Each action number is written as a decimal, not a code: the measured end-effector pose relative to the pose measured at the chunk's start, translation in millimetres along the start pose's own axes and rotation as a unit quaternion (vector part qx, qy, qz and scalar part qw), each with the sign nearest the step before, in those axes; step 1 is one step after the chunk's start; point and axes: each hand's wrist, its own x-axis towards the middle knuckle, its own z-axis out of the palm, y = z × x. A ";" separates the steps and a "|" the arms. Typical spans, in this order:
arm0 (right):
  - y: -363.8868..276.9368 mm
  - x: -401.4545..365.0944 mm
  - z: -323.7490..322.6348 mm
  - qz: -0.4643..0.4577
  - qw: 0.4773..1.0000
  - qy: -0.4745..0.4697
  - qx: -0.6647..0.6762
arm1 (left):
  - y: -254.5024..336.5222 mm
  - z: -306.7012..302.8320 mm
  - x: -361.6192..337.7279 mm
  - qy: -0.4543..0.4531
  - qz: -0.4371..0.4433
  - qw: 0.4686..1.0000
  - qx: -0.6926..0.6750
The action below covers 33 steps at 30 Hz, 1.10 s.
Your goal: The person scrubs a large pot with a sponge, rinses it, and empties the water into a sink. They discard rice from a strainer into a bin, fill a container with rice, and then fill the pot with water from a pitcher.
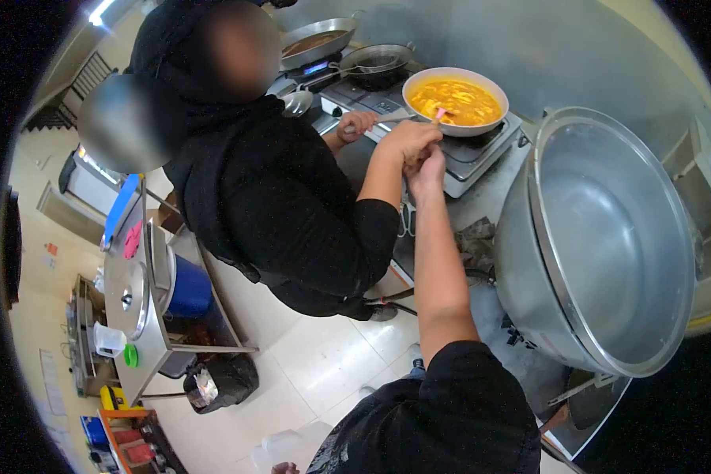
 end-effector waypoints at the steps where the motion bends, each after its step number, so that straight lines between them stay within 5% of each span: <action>1: 0.2 -10.3 2.1 -0.004 1.000 -0.016 0.015 | 1.0 -0.3 1.1 0.000 0.007 1.000 0.003; 4: 7.4 -42.9 -6.8 -0.016 0.996 0.061 -0.056 | 4.0 -2.0 2.0 -0.008 0.031 0.999 0.012; 5: 10.8 -48.2 -12.6 0.012 0.999 -0.007 -0.030 | 4.0 -3.1 5.0 -0.012 0.043 0.999 0.017; 7: 11.8 -83.3 -26.6 0.021 0.988 0.039 -0.151 | 5.4 -5.8 17.5 -0.022 0.073 0.997 0.027; 9: 23.9 -115.6 -44.4 -0.012 0.990 0.062 -0.125 | 7.5 -7.3 33.8 -0.040 0.112 0.992 0.038; 11: 11.3 -160.9 -51.6 -0.046 0.962 0.044 -0.266 | 15.1 -6.2 49.8 -0.055 0.151 0.986 0.046; 16: -26.9 -237.6 -97.4 -0.063 0.932 0.075 -0.348 | 32.6 0.8 89.3 -0.141 0.391 0.906 -0.078; 19: -31.2 -276.8 -127.1 -0.020 0.898 -0.004 -0.439 | 37.0 20.0 98.6 -0.109 0.375 0.919 0.051; 29: -0.1 -337.4 -148.2 0.198 0.822 -0.095 -0.525 | 66.5 21.1 70.6 -0.085 0.268 0.960 0.014; 33: 16.2 -345.6 -135.8 0.230 0.829 -0.146 -0.488 | 56.7 21.1 44.9 -0.077 0.221 0.972 -0.001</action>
